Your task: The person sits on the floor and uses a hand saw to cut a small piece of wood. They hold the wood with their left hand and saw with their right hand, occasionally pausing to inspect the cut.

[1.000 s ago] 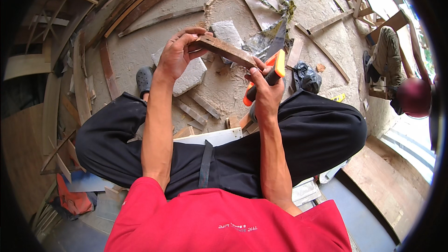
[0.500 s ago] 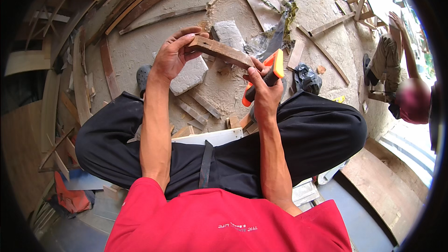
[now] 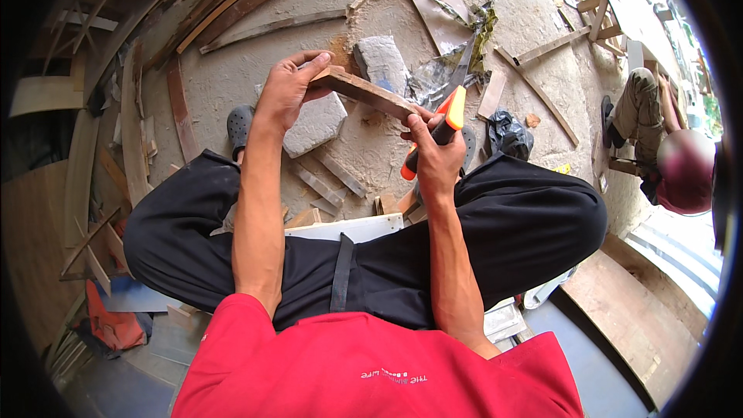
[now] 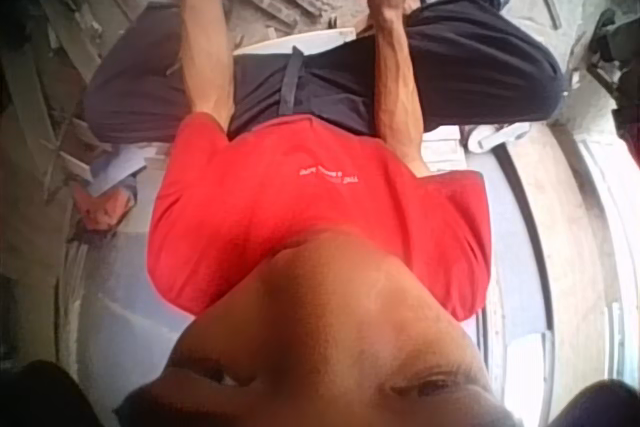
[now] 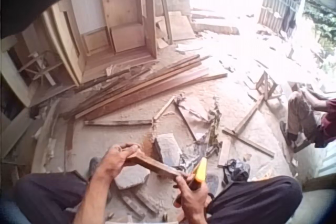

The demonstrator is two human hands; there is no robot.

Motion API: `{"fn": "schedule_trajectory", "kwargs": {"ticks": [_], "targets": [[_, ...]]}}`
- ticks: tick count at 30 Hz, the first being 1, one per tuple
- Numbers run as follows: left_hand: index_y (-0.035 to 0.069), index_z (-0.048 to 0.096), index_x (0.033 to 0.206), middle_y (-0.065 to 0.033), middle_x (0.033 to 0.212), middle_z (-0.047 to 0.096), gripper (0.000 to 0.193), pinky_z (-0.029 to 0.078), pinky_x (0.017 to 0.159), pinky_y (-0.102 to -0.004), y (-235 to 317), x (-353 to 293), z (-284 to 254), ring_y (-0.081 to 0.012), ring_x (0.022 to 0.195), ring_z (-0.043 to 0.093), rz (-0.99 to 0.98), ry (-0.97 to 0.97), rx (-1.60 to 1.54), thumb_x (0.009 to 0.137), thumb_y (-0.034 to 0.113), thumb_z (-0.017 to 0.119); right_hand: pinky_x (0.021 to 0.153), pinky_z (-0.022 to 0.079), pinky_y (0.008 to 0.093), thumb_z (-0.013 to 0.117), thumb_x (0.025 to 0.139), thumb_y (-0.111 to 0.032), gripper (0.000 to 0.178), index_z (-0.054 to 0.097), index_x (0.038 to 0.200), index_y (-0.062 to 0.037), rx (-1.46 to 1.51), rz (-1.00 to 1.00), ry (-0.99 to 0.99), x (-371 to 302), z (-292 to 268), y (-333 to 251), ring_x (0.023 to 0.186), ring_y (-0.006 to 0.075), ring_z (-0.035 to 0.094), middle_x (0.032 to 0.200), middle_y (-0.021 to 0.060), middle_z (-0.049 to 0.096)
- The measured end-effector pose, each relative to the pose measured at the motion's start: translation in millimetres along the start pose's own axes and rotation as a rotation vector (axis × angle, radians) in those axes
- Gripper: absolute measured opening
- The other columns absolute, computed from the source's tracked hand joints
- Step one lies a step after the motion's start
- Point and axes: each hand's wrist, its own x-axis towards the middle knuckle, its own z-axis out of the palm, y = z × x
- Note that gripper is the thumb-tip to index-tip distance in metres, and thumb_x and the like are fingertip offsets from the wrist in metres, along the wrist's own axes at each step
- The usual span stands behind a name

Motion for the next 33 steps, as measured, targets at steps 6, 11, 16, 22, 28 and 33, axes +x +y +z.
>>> {"fn": "schedule_trajectory", "kwargs": {"ticks": [6,11,16,22,28,33], "targets": [[0.008,0.063,0.113,-0.0062,0.097,0.071,0.035,0.053,0.077,-0.0264,8,-6,-1,-0.0104,0.088,0.067,-0.002,-0.035,0.057,0.087,0.031,0.069,0.080,0.054,0.0289,0.068,0.085,0.000,0.021,0.047,0.089,-0.0033,0.037,-0.028,-0.020,3,-1,4,0.092,0.0195,0.064,0.115,0.0249,0.061],[0.003,0.057,0.119,-0.0109,0.103,0.070,0.046,0.054,0.083,-0.0281,8,-6,-4,-0.0130,0.094,0.067,0.041,-0.092,0.048,0.084,0.028,0.073,0.080,0.054,0.0294,0.068,0.085,0.000,0.022,0.047,0.089,-0.0034,-0.014,-0.095,-0.037,5,-3,12,0.093,0.0207,0.065,0.115,0.0250,0.061],[0.001,0.051,0.126,-0.0151,0.111,0.067,0.056,0.053,0.090,-0.0304,6,-4,-7,-0.0171,0.100,0.066,0.051,-0.119,-0.047,0.082,0.025,0.075,0.071,0.057,0.0303,0.070,0.086,-0.005,0.023,0.048,0.090,-0.0028,-0.022,0.011,-0.025,1,4,0,0.085,0.0203,0.067,0.107,0.0229,0.064],[0.001,0.044,0.129,-0.0153,0.116,0.063,0.054,0.053,0.092,-0.0333,-15,6,7,-0.0191,0.102,0.064,0.114,-0.137,-0.137,0.084,0.011,0.072,0.068,0.059,0.0328,0.069,0.087,-0.007,0.021,0.049,0.092,-0.0007,-0.021,0.082,-0.002,0,5,4,0.082,0.0229,0.068,0.104,0.0202,0.065],[0.003,0.051,0.121,-0.0127,0.113,0.062,0.042,0.054,0.089,-0.0329,-41,19,13,-0.0184,0.100,0.063,0.143,0.011,-0.208,0.085,0.008,0.071,0.068,0.058,0.0318,0.067,0.089,-0.009,0.019,0.050,0.092,0.0009,-0.015,0.110,0.001,1,2,15,0.083,0.0214,0.068,0.107,0.0215,0.064],[0.003,0.052,0.115,-0.0093,0.106,0.061,0.036,0.054,0.089,-0.0335,-84,39,-17,-0.0184,0.096,0.063,0.132,0.242,-0.192,0.085,0.008,0.071,0.069,0.059,0.0325,0.066,0.090,-0.009,0.019,0.050,0.093,0.0013,-0.048,0.136,-0.005,4,-3,16,0.085,0.0236,0.068,0.109,0.0222,0.064]]}}
